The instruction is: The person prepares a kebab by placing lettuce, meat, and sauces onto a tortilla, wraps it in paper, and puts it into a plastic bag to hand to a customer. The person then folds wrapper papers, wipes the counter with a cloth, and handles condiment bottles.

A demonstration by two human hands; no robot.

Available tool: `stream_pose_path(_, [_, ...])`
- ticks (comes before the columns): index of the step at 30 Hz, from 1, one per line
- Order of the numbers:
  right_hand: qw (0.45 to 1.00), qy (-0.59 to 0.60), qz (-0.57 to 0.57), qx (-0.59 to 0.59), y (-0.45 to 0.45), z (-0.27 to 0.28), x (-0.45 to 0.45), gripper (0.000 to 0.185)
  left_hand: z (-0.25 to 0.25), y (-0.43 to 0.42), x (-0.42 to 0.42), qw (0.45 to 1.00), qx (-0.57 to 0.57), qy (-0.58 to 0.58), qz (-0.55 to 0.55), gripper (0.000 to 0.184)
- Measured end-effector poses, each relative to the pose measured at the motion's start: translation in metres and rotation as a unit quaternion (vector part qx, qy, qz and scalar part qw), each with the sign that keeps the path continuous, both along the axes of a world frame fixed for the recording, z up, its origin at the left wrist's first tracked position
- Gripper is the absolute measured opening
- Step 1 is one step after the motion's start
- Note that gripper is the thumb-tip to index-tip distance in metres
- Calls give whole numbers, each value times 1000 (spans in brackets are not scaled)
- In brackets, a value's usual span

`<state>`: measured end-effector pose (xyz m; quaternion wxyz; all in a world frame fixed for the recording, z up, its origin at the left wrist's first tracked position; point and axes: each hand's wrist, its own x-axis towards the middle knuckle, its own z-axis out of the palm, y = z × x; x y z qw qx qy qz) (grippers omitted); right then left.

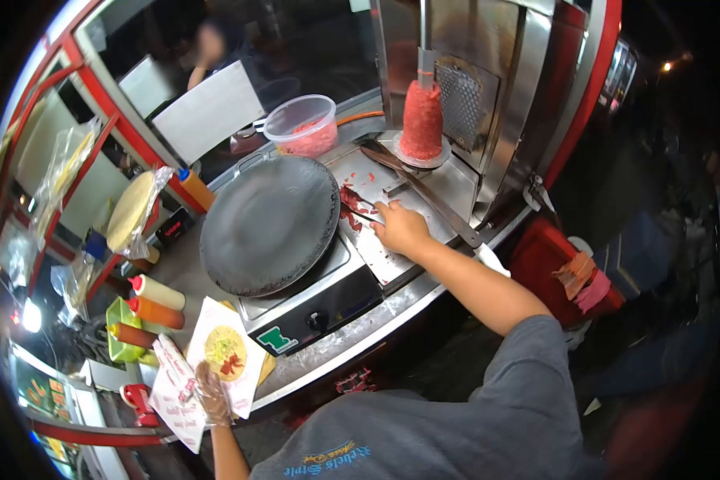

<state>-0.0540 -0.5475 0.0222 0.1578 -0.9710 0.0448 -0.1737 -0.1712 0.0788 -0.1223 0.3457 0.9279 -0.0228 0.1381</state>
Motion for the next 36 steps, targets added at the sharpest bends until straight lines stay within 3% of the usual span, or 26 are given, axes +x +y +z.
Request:
stream_pose_path(3, [999, -20, 9, -34, 4, -5, 4, 29, 0, -3, 2, 998, -59, -30, -1, 53])
stream_pose_path(4, [999, 20, -19, -21, 1, -4, 9, 33, 3, -6, -1, 999, -36, -38, 7, 55])
stream_pose_path(7, [996, -11, -59, 71, -22, -4, 16, 38, 23, -12, -8, 998, 27, -48, 9, 56])
stream_pose_path(10, [994, -38, -65, 74, -28, 48, 5, 40, 9, 0, -5, 994, 29, -97, -41, 57])
stream_pose_path(11, [994, -48, -83, 43, -3, 90, -14, 39, -5, 5, 0, 988, 10, -137, -70, 52])
stream_pose_path(13, [996, -82, 24, 40, 12, 124, -21, 40, -33, 16, 8, 968, -22, -212, -134, 52])
stream_pose_path(14, [995, -52, 36, 77, 52, 155, -35, 39, -6, 7, 2, 983, -25, -154, -94, 55])
stream_pose_path(16, [978, -86, 164, 93, 98, 171, -35, 35, 49, -12, -8, 999, -20, -31, -13, 69])
stream_pose_path(17, [977, -33, 181, 110, 134, 182, -43, 36, 44, -10, -7, 1000, -5, -8, -14, 86])
stream_pose_path(20, [951, -22, 305, -41, 229, 172, -56, 34, 46, -8, -7, 999, 22, 8, -22, 93])
stream_pose_path(23, [907, 5, 392, -154, 317, 121, -60, 31, 40, -5, -3, 999, -2, -10, -35, 93])
stream_pose_path(25, [883, 56, 410, -222, 356, 79, -59, 41, 39, -3, -3, 999, -12, -6, -39, 90])
stream_pose_path(30, [879, 126, 391, -240, 367, 80, -70, 44, 33, 5, -1, 998, -37, -7, -48, 82])
stream_pose_path(33, [884, 139, 376, -239, 352, 87, -77, 41, 37, 4, -2, 999, -1, -11, -43, 67])
stream_pose_path(36, [914, 117, 347, -172, 340, 77, -87, 37, 21, 8, 2, 986, 75, -111, -101, 49])
